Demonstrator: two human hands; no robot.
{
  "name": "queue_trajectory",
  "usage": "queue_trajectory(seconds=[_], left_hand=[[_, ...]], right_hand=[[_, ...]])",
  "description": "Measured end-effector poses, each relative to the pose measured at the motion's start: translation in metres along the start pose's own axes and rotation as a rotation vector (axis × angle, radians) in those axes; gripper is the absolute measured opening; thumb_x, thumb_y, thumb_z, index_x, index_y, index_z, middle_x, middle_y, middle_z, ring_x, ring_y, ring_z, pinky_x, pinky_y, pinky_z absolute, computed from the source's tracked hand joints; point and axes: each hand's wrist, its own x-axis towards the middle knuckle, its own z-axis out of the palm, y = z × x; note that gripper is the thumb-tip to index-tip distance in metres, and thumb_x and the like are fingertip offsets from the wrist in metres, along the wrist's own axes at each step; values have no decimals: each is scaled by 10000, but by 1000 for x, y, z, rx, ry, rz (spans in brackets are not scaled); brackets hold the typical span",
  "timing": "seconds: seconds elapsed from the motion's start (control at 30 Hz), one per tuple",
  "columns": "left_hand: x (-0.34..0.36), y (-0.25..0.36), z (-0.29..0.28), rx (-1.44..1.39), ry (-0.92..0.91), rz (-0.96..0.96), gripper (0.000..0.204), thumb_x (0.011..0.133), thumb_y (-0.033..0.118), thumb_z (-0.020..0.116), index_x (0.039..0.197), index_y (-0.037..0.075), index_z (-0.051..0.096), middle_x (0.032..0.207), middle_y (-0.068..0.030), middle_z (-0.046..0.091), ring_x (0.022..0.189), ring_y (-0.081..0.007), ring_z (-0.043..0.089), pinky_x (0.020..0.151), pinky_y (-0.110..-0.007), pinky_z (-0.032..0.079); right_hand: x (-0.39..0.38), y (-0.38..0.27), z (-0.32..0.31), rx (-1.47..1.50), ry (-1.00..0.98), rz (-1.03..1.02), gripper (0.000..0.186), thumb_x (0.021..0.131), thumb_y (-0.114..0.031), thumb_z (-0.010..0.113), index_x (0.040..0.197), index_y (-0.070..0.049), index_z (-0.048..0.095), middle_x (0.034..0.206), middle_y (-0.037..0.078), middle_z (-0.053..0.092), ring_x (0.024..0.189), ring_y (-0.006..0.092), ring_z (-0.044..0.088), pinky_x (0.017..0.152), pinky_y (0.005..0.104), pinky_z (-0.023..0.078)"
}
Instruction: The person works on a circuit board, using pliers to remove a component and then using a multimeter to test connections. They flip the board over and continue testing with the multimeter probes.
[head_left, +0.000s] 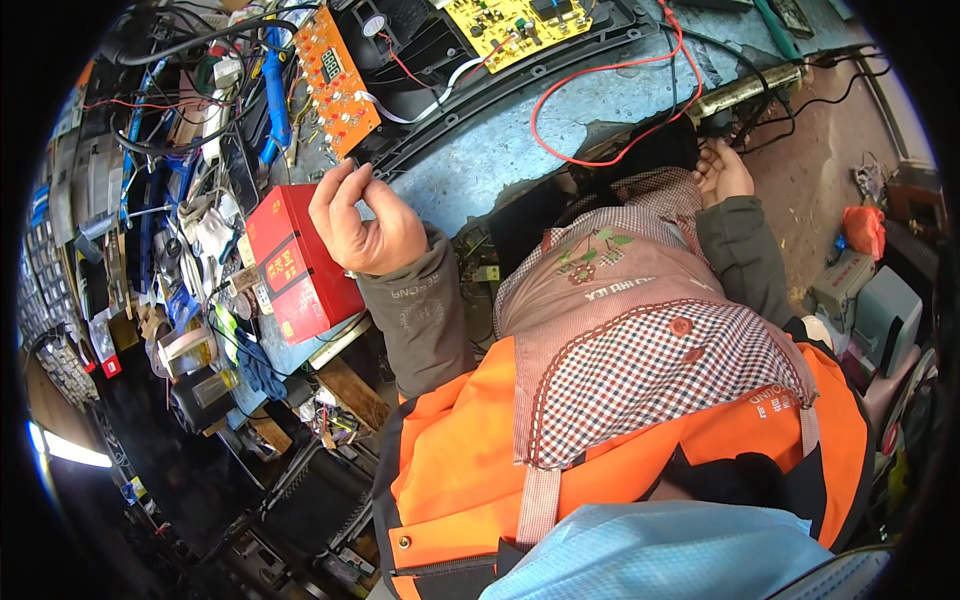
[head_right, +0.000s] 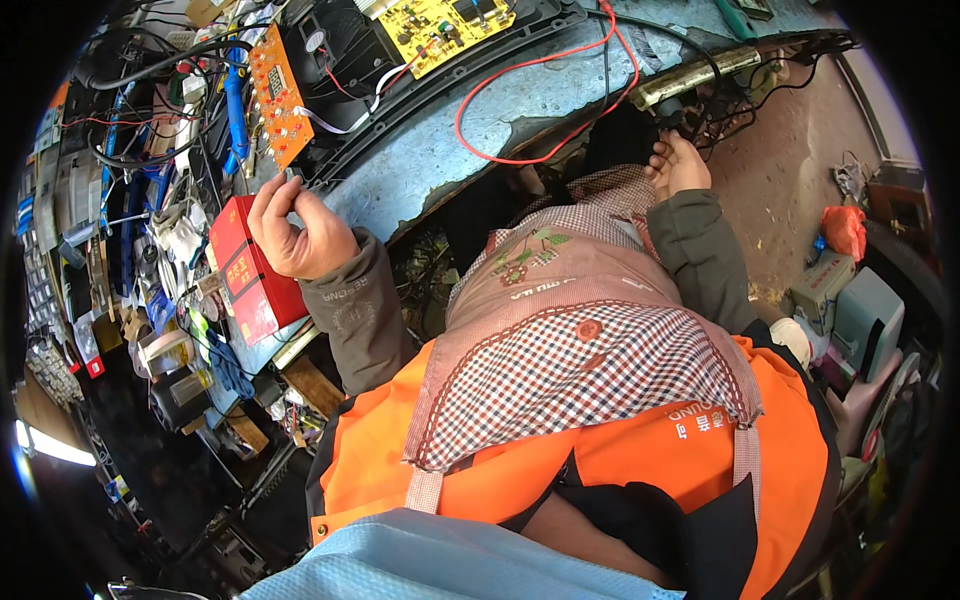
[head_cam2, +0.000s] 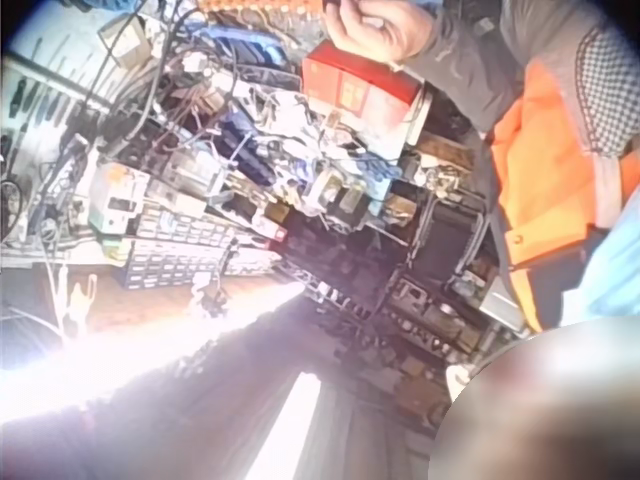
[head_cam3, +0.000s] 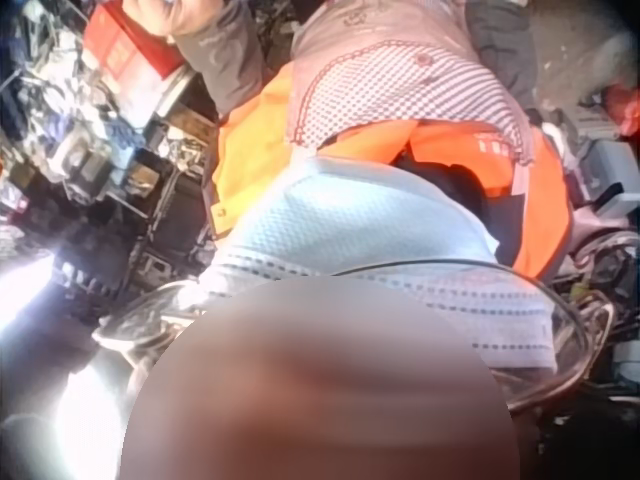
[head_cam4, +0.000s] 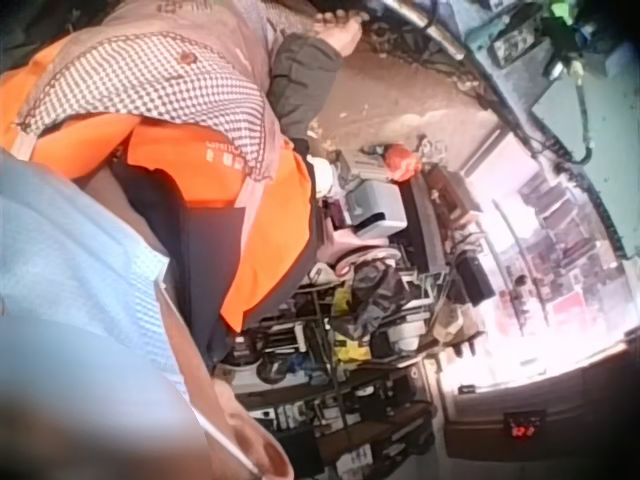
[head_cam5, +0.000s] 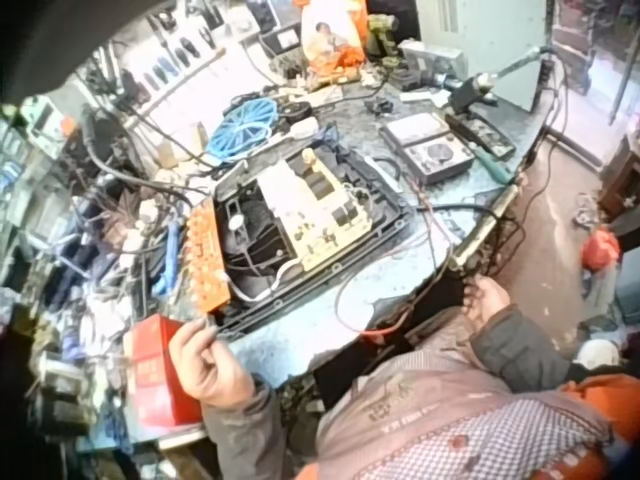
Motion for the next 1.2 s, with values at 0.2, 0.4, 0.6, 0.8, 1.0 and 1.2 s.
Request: queue_trajectory(seconds=[0.2, 0.4, 0.6, 0.8, 1.0, 1.2], left_hand=[[0, 0, 2, 24, 10, -10, 248, 835, -180, 684, 976, -6, 791, 1112, -186, 752, 1006, -316, 744, 915, -397, 600], [-1, -3, 2, 49, 0, -17, 237, 839, -159, 702, 986, 2, 793, 1133, -184, 750, 1047, -320, 728, 953, -407, 584], [1, -2, 1, 83, -18, -18, 224, 846, -143, 709, 986, 12, 791, 1155, -181, 743, 1067, -325, 719, 956, -411, 577], [0, -3, 3, 83, -11, -11, 225, 843, -144, 714, 981, 15, 792, 1152, -183, 743, 1059, -326, 721, 950, -415, 581], [-1, -3, 3, 84, -8, -8, 221, 839, -146, 716, 967, 15, 795, 1153, -182, 744, 1058, -327, 723, 948, -415, 582], [-1, -3, 3, 70, -9, -8, 221, 840, -149, 714, 967, 13, 794, 1157, -185, 743, 1058, -322, 724, 947, -410, 582]], right_hand=[[0, 3, -2, -11, -13, 18, 258, 1120, -269, 657, 1258, -52, 688, 1006, 54, 674, 807, 182, 600, 694, 358, 537], [1, 4, -5, -10, -39, 28, 263, 1120, -274, 664, 1260, -53, 677, 1014, 60, 668, 809, 182, 602, 689, 358, 538], [4, 7, -7, 31, -75, 85, 256, 1123, -275, 663, 1255, -55, 668, 1011, 68, 668, 817, 195, 600, 698, 379, 532], [6, 8, -5, 51, -61, 51, 298, 1116, -288, 665, 1322, -80, 614, 1020, 77, 669, 837, 209, 612, 706, 386, 532], [-6, 3, 5, 12, -129, -13, 347, 1125, -338, 628, 1371, -94, 603, 1182, 130, 725, 906, 228, 656, 751, 397, 543], [-14, -1, 12, -28, -235, 12, 476, 1160, -425, 516, 1493, -93, 589, 1379, 170, 712, 1020, 245, 668, 818, 403, 545]])
